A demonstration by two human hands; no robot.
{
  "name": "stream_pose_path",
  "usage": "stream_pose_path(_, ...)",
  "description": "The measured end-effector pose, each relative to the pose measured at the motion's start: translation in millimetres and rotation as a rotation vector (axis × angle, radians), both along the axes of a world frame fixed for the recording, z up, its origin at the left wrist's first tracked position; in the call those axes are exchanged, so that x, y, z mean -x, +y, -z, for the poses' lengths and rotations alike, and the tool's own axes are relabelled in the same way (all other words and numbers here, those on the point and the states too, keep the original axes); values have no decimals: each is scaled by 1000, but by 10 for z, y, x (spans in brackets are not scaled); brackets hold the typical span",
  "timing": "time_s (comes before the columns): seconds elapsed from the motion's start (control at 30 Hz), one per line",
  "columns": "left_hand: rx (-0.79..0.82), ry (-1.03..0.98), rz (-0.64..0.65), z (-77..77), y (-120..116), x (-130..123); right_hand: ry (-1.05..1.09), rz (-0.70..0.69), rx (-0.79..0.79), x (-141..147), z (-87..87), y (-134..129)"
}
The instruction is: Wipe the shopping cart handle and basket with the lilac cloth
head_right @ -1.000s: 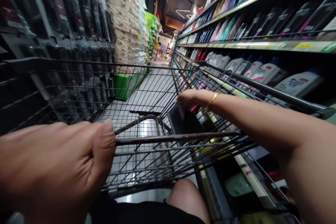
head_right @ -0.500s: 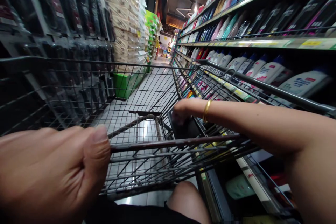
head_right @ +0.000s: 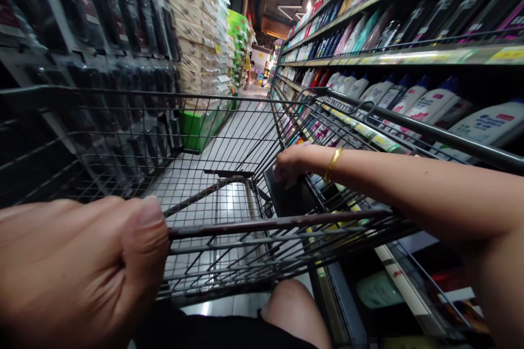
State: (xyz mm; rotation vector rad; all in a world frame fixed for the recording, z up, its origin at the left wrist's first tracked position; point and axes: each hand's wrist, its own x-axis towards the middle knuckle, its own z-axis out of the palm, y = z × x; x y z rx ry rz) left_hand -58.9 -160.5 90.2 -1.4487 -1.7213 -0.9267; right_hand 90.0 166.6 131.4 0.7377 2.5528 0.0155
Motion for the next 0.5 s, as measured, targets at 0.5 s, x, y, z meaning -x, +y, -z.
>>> stream_pose_path(0.5, -65, 44, 92, -36, 41, 13, -88, -210, -174, -28, 361, 46)
